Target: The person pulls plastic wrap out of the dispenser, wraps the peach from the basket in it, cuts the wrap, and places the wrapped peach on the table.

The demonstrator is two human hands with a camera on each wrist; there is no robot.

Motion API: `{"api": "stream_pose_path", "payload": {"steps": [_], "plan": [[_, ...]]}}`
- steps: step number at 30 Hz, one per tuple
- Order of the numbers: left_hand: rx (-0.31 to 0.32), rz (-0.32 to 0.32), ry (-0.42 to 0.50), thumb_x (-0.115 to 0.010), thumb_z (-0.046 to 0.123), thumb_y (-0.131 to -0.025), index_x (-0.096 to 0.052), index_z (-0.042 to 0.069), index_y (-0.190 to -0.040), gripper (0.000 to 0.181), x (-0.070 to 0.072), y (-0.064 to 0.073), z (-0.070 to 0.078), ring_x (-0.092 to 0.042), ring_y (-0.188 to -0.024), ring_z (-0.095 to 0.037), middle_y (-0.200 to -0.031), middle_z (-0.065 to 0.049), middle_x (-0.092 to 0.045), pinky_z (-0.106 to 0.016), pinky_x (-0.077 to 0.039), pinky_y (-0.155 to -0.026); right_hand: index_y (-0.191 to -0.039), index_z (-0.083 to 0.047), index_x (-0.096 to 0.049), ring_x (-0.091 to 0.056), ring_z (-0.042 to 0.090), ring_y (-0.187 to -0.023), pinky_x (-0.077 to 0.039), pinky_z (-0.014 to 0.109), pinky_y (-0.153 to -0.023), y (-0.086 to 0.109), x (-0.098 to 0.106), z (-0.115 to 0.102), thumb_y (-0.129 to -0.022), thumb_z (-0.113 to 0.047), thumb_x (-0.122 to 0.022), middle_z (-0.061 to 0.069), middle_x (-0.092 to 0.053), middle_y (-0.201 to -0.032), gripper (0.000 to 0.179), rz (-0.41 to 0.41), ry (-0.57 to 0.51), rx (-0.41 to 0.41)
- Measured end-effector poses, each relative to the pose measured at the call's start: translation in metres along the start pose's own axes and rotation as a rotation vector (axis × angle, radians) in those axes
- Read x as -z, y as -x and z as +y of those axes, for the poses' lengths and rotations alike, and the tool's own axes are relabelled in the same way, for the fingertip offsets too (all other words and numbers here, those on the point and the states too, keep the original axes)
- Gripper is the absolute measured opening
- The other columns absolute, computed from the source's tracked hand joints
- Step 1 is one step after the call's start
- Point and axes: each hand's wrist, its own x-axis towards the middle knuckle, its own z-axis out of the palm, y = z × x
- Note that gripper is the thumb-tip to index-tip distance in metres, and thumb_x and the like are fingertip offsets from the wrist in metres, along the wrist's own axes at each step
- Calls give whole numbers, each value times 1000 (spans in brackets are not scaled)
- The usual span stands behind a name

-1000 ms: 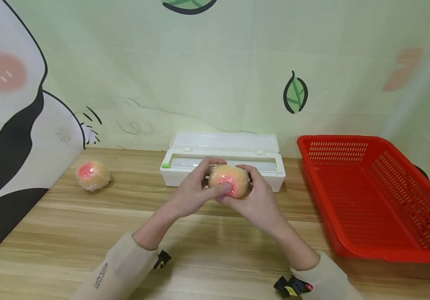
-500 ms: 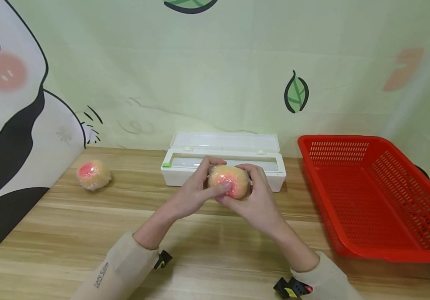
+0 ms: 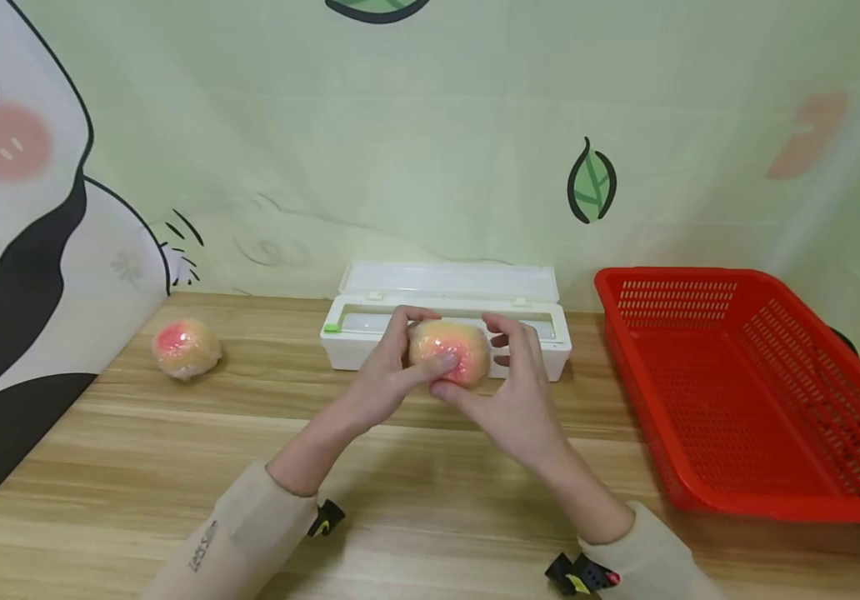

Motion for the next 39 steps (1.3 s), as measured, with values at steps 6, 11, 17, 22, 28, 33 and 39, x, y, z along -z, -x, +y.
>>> {"api": "stream_pose_path", "payload": {"steps": [6,11,17,22,28,33,39], "plan": [[10,48,15,-65,28,-101,-26,8,-147,63,1,-1,0,-59,-111,-25,-130,-16,-53,-36,-51,-93,-141,-2,-44,-48,18,-113,-50,21,-95,1,-3,-2,-81,-18,-90,7,-48,-130,77,54,-22,14],[-2,45,-32,-62,29,-102,-34,8,-149,58,1,0,2,-59,-109,-22,-129,-14,-56,-35,-51,-91,-146,-2,-44,-48,21,-122,-46,22,-102,1,-3,-4,-86,-20,-86,8,-47,-137,76,-10,-60,-46],[-13,32,-80,-56,35,-105,-42,5,-145,52,4,0,2,-57,-108,-22,-127,-11,-58,-35,-51,-89,-148,0,-42,-47,23,-127,-45,23,-104,1,-2,-4,-88,-22,-85,8,-47,-141,77,-41,-73,-71],[-15,-16,-122,-36,58,-107,-34,14,-156,65,9,2,3,-46,-132,-27,-149,-11,-45,-51,-41,-107,-148,-1,-39,-48,25,-127,-44,19,-103,1,1,-6,-92,-23,-80,9,-47,-140,73,-60,-101,-91],[-121,-123,-162,-47,64,-101,-15,32,-163,76,16,1,4,-46,-135,-29,-158,-15,-29,-50,-43,-107,-154,-4,-36,-51,27,-125,-46,17,-99,-1,4,-8,-98,-21,-73,13,-51,-138,70,-72,-124,-71],[-134,-230,-127,-66,26,-102,-19,41,-162,77,22,2,4,-60,-116,-25,-146,-12,-42,-39,-56,-91,-154,-3,-42,-53,26,-122,-48,18,-97,-1,7,-9,-104,-26,-64,12,-56,-138,59,-96,-104,-49],[-182,-220,-136,-75,10,-95,-29,33,-162,84,24,1,1,-64,-111,-23,-139,-13,-53,-38,-59,-86,-152,-5,-47,-57,24,-117,-50,21,-94,1,10,-9,-107,-32,-58,11,-61,-134,53,-128,-58,-54]]}}
